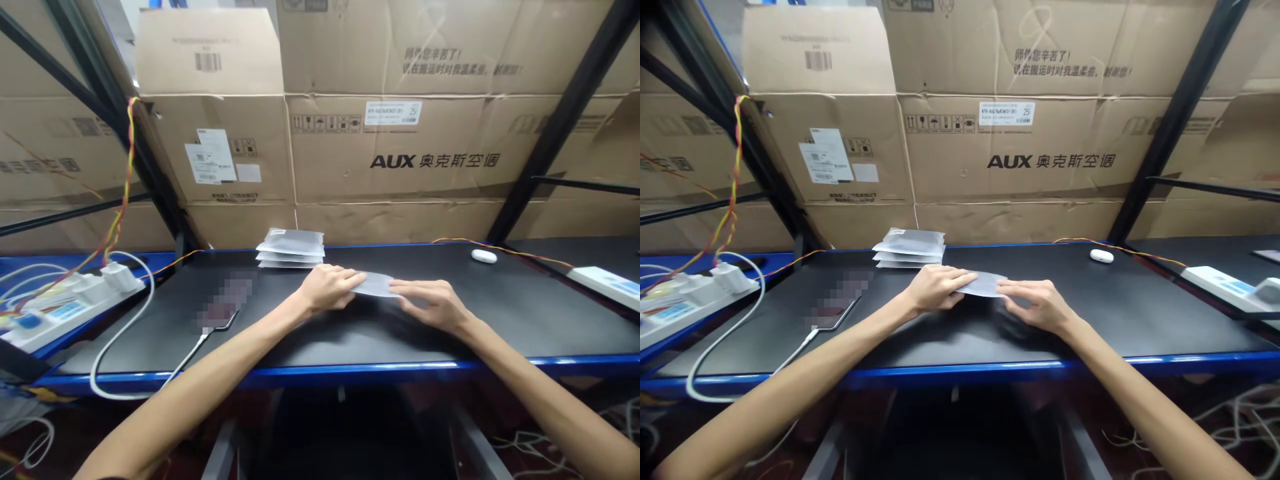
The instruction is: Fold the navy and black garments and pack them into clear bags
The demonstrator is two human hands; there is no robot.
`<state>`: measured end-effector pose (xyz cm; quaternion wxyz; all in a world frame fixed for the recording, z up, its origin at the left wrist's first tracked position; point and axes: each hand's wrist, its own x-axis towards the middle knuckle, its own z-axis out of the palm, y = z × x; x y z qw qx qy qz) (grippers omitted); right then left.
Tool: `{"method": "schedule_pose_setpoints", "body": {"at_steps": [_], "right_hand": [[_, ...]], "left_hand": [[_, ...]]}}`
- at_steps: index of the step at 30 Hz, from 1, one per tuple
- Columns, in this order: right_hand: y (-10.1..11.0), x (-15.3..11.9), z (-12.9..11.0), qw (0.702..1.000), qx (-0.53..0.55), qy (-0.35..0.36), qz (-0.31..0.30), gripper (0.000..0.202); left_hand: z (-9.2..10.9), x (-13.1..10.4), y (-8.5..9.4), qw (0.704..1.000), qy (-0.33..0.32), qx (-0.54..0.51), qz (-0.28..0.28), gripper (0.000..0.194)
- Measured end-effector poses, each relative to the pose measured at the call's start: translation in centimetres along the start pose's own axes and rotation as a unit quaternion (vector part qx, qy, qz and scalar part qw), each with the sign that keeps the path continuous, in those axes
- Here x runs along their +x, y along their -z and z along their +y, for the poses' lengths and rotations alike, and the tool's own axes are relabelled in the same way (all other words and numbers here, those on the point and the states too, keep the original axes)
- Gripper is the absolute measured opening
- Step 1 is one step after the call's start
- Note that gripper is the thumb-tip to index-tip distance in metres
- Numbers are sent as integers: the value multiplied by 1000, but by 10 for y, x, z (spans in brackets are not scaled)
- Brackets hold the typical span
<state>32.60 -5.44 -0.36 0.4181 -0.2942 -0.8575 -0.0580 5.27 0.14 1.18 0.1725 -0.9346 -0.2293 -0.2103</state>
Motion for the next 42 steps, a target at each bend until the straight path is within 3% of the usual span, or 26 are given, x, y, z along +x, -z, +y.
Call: {"method": "schedule_pose_setpoints", "body": {"at_steps": [4, 8, 12, 15, 19, 25, 28, 31, 33, 36, 42], "right_hand": [[5, 1, -2, 999, -9, -29, 32, 28], [-1, -1, 0, 1000, -17, -20, -9, 24], [-7, -2, 2, 997, -29, -26, -61, 21], [-9, -3, 2, 996, -32, -31, -81, 22], [-11, -3, 2, 993, -32, -46, -105, 23], [-12, -3, 2, 982, -30, -83, -165, 29], [-15, 1, 4, 970, -21, -110, -214, 37], [-22, 8, 6, 955, 2, -134, -265, 50], [-28, 15, 8, 942, 17, -151, -300, 60], [-38, 28, 9, 923, 32, -173, -343, 70], [-53, 48, 13, 902, 34, -189, -385, 81]], "left_hand": [[-16, 0, 36, 995, 36, 45, 87, 43], [-71, -2, 56, 975, 143, 93, 142, 46], [-124, -14, 36, 957, 241, 131, 91, 48], [-138, -26, 13, 962, 254, 104, 13, 46], [-136, -33, 2, 961, 259, 95, -16, 50], [-129, -26, 16, 963, 243, 110, -31, 60], [-114, -25, 23, 971, 218, 102, -4, 63], [-86, -29, 23, 990, 135, 44, 2, 54], [-65, -35, 19, 994, 102, -16, -31, 49], [-39, -45, 10, 984, 111, -84, -113, 53], [-25, -57, 1, 942, 196, -169, -214, 73]]}}
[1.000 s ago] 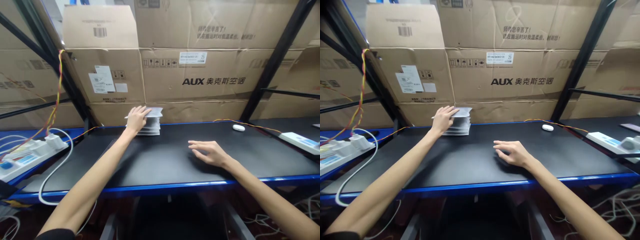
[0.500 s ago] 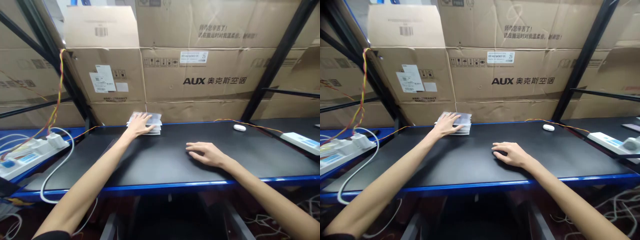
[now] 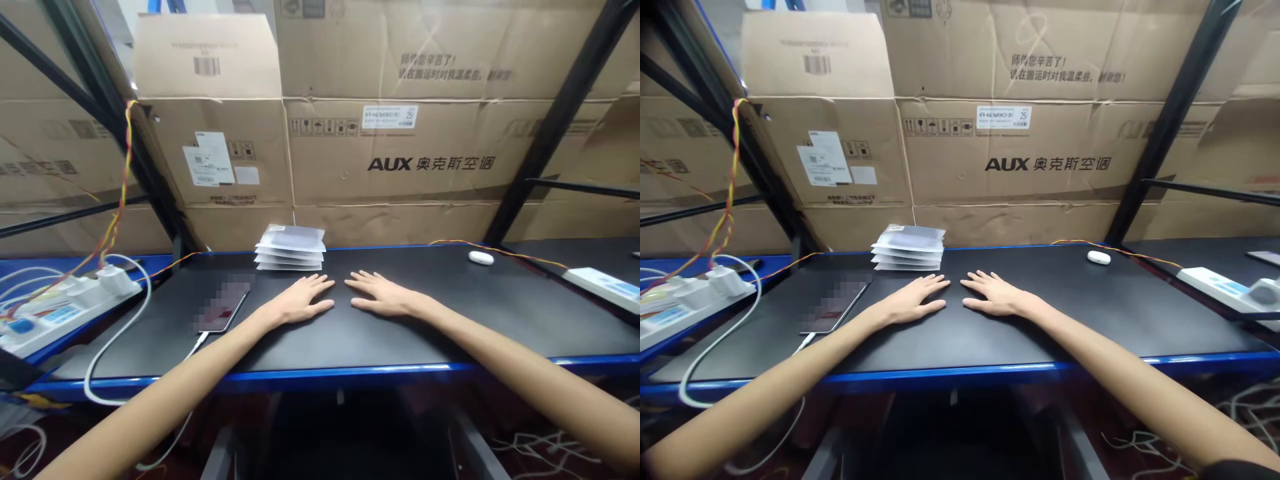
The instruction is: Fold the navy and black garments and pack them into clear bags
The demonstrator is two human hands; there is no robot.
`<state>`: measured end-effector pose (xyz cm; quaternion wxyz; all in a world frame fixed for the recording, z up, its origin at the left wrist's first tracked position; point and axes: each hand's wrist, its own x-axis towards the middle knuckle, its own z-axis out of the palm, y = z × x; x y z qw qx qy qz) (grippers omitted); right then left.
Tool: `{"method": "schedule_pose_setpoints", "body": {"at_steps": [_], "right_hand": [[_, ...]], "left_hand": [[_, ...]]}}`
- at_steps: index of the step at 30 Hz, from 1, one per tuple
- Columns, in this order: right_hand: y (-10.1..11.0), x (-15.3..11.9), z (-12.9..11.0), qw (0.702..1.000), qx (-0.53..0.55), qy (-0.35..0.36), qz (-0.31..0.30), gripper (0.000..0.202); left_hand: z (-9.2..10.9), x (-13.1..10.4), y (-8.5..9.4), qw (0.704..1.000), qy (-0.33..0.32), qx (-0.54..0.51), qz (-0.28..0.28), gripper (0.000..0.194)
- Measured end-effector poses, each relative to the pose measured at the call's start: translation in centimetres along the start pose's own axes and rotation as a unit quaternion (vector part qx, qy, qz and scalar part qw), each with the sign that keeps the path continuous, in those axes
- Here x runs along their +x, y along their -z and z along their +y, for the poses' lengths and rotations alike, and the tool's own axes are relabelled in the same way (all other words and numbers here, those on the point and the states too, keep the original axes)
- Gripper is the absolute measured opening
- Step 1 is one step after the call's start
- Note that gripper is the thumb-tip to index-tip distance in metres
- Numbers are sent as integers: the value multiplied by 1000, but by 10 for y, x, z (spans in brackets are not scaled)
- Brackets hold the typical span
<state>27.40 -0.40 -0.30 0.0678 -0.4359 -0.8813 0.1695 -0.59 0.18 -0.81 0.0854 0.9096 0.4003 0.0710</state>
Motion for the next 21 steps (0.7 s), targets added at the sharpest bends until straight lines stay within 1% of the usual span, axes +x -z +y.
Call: {"method": "schedule_pose_setpoints", "body": {"at_steps": [4, 9, 13, 21], "right_hand": [[-1, 6, -1, 1000, 0, -3, 4, 82], [-4, 5, 0, 1000, 3, -3, 13, 82], [-3, 5, 0, 1000, 3, -4, 9, 83], [-2, 7, 0, 1000, 4, -4, 4, 83]], "left_hand": [[-1, 1, 1, 999, 27, -14, -19, 76], [-3, 3, 0, 999, 34, -11, -21, 76], [-8, 5, -1, 998, 52, -7, -24, 79], [-13, 6, -1, 998, 53, -8, -25, 81]]}}
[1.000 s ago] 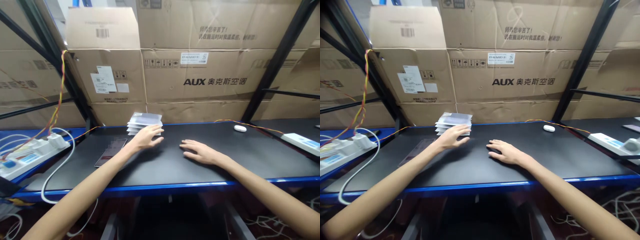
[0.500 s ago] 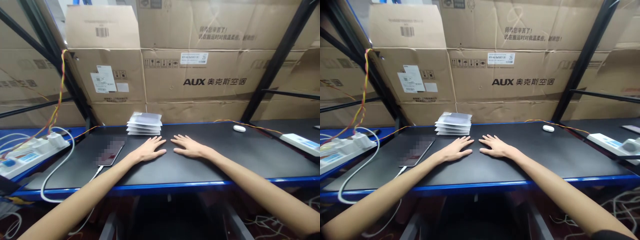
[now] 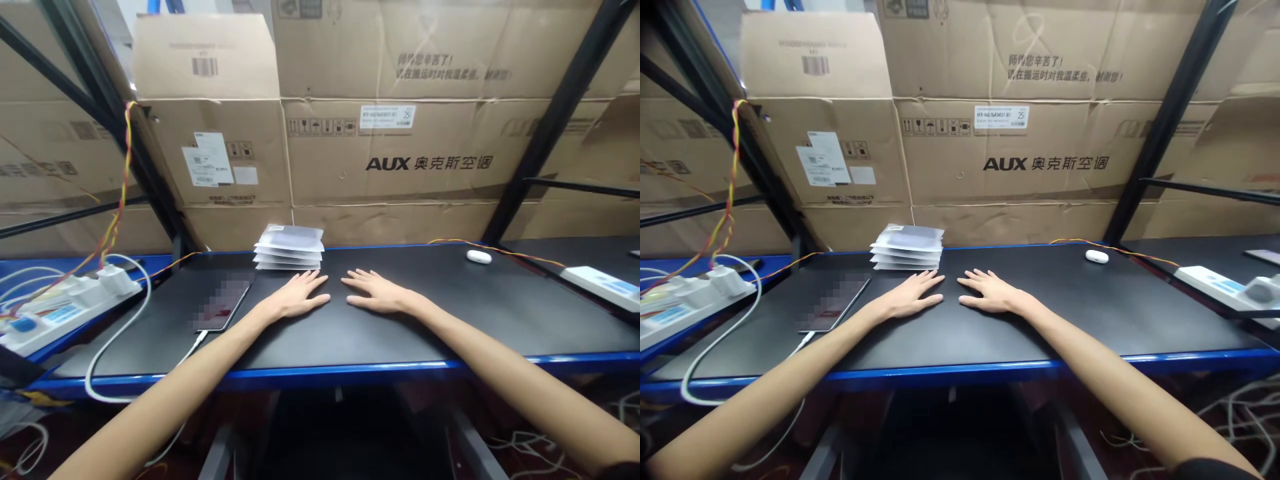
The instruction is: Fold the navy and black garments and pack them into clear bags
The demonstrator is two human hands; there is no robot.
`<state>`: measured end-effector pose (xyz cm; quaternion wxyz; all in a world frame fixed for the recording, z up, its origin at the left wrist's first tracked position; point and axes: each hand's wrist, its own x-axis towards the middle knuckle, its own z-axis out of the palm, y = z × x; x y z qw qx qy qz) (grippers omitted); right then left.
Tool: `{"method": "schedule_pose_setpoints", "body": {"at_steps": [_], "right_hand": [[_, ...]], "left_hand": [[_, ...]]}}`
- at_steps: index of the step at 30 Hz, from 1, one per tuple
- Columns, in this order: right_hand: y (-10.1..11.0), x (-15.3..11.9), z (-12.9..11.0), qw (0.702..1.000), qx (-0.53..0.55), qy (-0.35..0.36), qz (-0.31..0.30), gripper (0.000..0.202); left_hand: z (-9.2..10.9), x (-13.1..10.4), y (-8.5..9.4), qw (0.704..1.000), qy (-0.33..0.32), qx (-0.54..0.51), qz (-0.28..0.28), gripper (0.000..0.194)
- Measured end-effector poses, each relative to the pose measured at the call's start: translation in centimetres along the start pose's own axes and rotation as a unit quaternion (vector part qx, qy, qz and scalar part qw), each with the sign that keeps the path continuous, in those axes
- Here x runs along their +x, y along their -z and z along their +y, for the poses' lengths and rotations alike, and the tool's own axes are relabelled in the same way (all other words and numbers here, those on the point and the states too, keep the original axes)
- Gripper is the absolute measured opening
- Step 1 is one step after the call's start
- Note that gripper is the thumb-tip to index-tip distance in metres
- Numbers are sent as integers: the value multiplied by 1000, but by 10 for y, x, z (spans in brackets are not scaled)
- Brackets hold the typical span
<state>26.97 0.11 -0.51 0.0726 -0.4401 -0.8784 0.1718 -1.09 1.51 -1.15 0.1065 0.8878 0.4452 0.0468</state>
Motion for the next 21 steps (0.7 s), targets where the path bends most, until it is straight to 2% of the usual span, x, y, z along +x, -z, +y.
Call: {"method": "schedule_pose_setpoints", "body": {"at_steps": [21], "right_hand": [[1, -1, -1, 1000, -7, 1, 0, 83]], "left_hand": [[-2, 1, -2, 1000, -10, 1, 5, 78]]}}
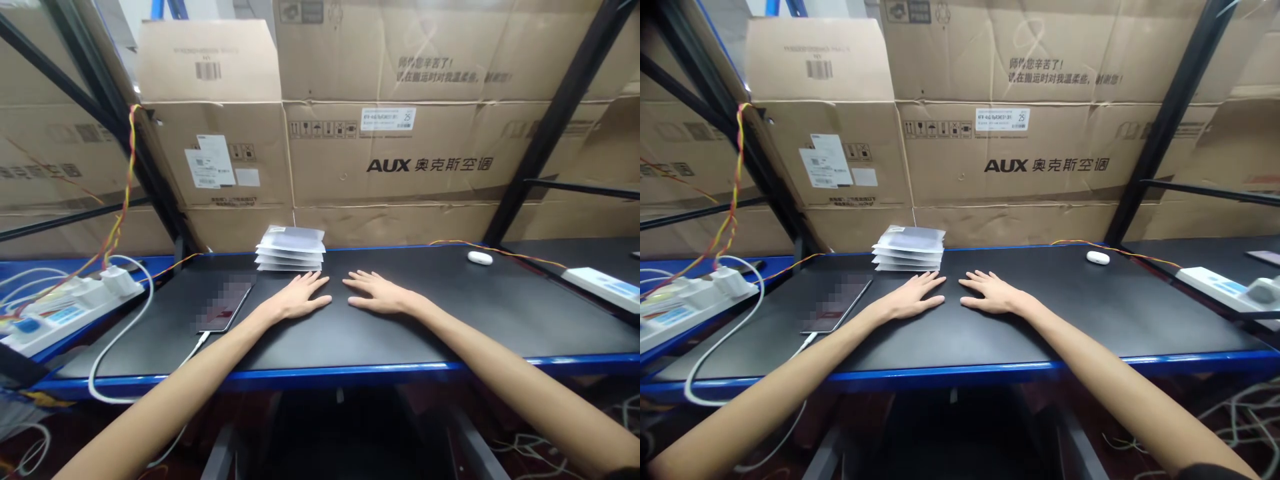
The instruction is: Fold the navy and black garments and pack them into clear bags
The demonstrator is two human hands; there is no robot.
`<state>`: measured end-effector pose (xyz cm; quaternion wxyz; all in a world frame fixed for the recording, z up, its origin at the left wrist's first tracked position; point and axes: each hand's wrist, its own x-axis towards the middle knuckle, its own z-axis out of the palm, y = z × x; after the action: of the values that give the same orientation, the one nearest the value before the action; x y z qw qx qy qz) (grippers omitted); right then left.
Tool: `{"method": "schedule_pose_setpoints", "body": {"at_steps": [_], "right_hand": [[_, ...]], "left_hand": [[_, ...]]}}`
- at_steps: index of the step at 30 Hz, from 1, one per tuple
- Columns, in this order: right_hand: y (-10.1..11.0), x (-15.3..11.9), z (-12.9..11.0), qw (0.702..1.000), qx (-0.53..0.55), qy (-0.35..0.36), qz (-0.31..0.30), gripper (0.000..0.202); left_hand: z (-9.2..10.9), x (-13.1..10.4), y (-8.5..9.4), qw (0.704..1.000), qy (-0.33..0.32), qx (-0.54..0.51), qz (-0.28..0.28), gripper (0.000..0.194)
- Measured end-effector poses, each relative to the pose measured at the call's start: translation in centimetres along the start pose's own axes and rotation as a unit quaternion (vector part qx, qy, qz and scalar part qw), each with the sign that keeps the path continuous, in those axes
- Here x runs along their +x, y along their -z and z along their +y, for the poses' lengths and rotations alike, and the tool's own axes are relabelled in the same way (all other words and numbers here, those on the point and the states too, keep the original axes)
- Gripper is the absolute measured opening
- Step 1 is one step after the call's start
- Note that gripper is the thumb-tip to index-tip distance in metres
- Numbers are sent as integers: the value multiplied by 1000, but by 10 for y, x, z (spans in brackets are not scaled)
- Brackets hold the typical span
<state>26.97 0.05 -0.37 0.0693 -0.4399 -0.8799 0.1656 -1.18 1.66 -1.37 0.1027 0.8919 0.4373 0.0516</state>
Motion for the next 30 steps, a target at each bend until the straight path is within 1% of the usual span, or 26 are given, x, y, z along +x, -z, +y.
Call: {"method": "schedule_pose_setpoints", "body": {"at_steps": [23, 30], "right_hand": [[0, -1, -1, 1000, 4, -2, 2, 83], [0, 0, -1, 1000, 3, 0, 3, 83]], "left_hand": [[3, -2, 2, 1000, 5, -5, -1, 79], [1, -1, 0, 1000, 1, -6, 4, 81]]}}
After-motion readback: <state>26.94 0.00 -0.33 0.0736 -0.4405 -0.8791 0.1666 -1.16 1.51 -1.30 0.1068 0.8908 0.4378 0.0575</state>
